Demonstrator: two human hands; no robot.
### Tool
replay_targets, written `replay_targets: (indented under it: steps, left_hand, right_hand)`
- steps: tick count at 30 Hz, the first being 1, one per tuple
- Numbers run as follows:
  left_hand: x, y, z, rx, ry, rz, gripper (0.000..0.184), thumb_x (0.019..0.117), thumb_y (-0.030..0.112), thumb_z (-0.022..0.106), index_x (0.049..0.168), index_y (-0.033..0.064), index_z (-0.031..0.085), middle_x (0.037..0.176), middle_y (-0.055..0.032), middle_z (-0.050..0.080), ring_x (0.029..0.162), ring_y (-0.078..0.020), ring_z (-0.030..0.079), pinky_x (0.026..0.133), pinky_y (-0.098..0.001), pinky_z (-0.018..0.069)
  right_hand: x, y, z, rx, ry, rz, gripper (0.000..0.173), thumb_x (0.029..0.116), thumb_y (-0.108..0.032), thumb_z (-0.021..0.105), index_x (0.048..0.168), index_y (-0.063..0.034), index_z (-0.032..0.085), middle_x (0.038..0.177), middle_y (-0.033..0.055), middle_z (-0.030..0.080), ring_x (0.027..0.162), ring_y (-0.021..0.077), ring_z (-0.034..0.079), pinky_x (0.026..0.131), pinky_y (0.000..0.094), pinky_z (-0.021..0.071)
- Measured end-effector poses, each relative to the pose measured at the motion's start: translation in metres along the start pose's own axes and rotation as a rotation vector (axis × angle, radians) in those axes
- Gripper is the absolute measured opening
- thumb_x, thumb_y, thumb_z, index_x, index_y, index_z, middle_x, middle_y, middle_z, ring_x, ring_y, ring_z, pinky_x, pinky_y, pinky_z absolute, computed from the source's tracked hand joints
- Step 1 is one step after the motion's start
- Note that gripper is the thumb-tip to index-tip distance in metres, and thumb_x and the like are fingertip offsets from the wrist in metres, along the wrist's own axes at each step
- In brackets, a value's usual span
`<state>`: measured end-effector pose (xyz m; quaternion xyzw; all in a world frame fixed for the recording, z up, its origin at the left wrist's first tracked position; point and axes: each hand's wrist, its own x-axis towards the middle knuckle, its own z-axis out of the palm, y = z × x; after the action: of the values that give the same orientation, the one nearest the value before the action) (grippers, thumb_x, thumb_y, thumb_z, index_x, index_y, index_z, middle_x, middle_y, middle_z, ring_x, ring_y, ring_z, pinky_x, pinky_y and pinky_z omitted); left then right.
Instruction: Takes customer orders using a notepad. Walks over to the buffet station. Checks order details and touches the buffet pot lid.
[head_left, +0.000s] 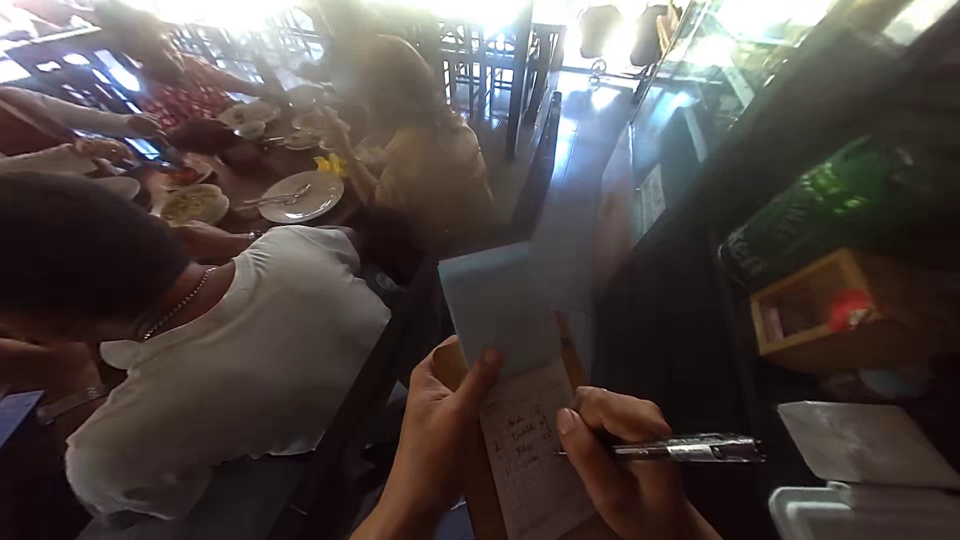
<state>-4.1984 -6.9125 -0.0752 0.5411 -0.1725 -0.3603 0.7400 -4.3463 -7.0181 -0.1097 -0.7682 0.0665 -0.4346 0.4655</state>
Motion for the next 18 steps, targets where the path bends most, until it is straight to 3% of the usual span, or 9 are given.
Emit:
replay_targets:
  steps: [18]
  left_hand:
    - [0.0047,-0.0046,-0.0005,0.028,-0.017,-0.018,0.026,0.0952,0.021,0.071,0.110,-0.0011,0.067,0.090,-0.0201,0.074,0.077,-0.0264,0.076,0.070,-0.0394,0.0664]
  right_hand:
    - [-0.0035,0.0056,0.0039,-0.119,0.029,-0.034,0.034,0.0981,-0.011,0.059,0.067,-0.0095,0.046,0.058,-0.0013,0.043,0.054,0.0024,0.045,0.050,0.0159,0.0369]
